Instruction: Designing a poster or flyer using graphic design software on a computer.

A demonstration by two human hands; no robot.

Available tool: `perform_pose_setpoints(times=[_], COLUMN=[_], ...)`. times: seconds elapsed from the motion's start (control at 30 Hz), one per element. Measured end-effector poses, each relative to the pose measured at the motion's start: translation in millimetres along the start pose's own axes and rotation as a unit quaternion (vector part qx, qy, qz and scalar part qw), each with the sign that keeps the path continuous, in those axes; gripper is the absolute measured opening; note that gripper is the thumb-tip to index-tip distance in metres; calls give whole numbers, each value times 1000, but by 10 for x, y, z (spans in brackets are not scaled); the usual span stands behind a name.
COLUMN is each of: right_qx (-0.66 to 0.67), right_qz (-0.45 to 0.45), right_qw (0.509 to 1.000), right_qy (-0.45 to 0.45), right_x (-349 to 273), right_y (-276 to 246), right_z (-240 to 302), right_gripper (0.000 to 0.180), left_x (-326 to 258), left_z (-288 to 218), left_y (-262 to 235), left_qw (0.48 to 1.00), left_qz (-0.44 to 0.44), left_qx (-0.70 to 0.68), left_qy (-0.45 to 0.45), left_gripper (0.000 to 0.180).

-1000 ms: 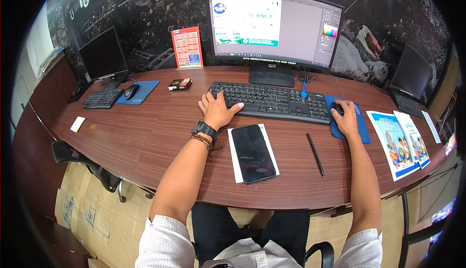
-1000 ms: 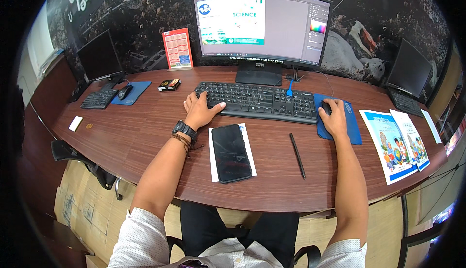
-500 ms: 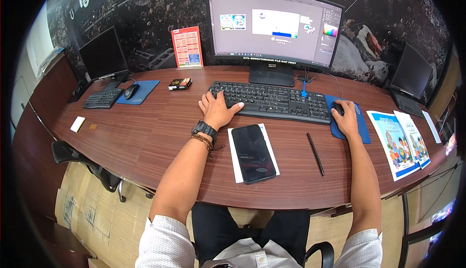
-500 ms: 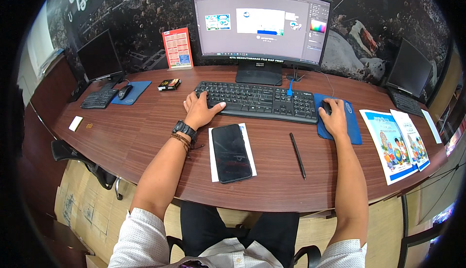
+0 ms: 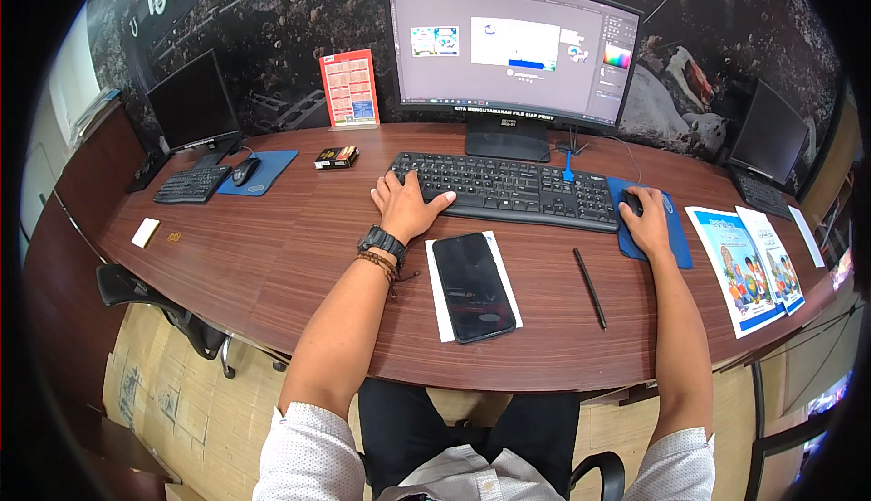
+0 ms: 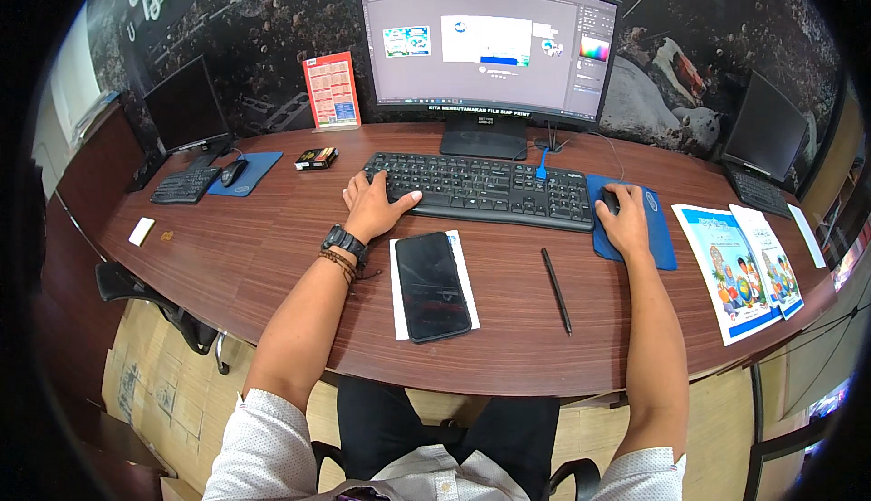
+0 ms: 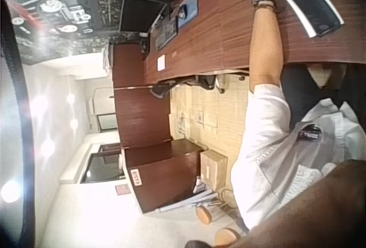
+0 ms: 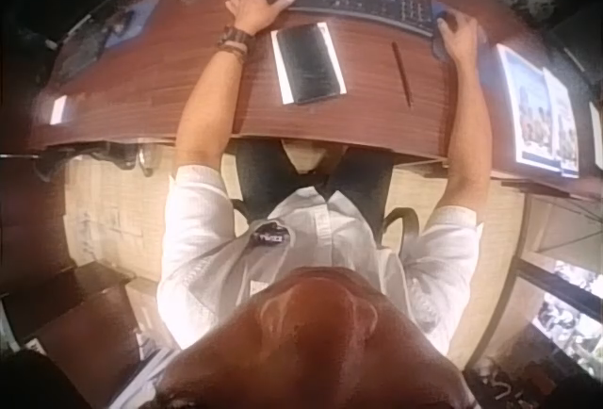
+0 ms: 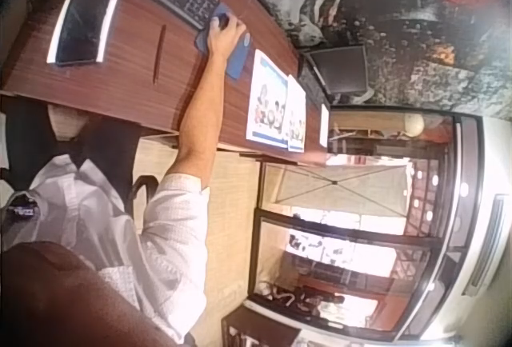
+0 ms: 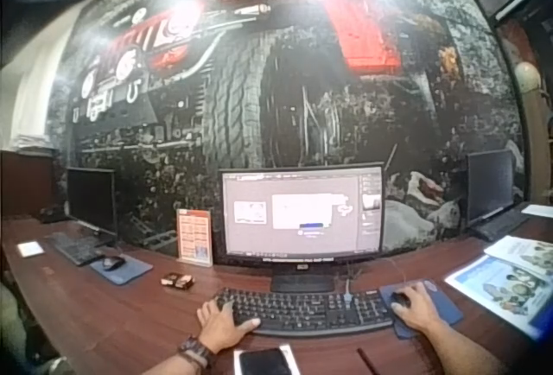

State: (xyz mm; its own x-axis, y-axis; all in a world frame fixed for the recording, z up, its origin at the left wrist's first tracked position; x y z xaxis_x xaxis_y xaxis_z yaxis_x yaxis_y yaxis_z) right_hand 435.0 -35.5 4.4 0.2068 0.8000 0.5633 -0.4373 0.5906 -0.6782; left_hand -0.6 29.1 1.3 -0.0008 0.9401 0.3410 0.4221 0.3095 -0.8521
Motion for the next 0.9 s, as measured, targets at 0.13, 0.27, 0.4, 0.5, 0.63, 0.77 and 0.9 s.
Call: perform_pose_setpoints(times=[0.13, 0.27, 0.4, 0.5, 0.63, 0.77, 0.9], right_qx=[3, 2, -27, -34, -36, -28, -31], right_qz=[1, -1, -11, -14, -17, -17, -19], right_qw=[1000, 1000, 999, 998, 998, 999, 998], right_qy=[-1, 0, 32, 53, 49, 41, 45], right_x=[-1, 2, 13, 12, -2, 8, -1], right_y=[-7, -2, -12, -16, -20, -19, -27], right_z=[4, -5, -48, -50, -34, -43, -17], right_gripper=[37, 37, 37, 37, 35, 35, 36], left_x=[3, 6, 7, 6, -1, 1, -6], left_z=[8, 9, 2, 10, 8, 7, -2], left_y=[5, 14, 11, 11, 14, 8, -4], left_qw=[1000, 1000, 1000, 1000, 1000, 1000, 1000], left_qz=[-3, -6, 0, -2, -7, -8, 3], left_qx=[4, 4, 2, 4, 2, 6, -1], left_qy=[1, 3, 2, 3, 4, 4, 3], left_gripper=[96, 96, 96, 96, 95, 95, 95])
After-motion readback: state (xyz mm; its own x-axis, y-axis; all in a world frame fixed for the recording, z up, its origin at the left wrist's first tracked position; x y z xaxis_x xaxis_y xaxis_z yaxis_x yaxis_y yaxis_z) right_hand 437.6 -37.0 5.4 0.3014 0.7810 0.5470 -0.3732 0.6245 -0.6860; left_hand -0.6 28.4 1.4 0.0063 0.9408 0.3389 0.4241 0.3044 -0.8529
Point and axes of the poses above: each hand's wrist, its own x-axis towards the middle knuckle, its own y-axis out of the palm, z = x × y, the point moved 4 cm from there along x, towards the middle knuckle
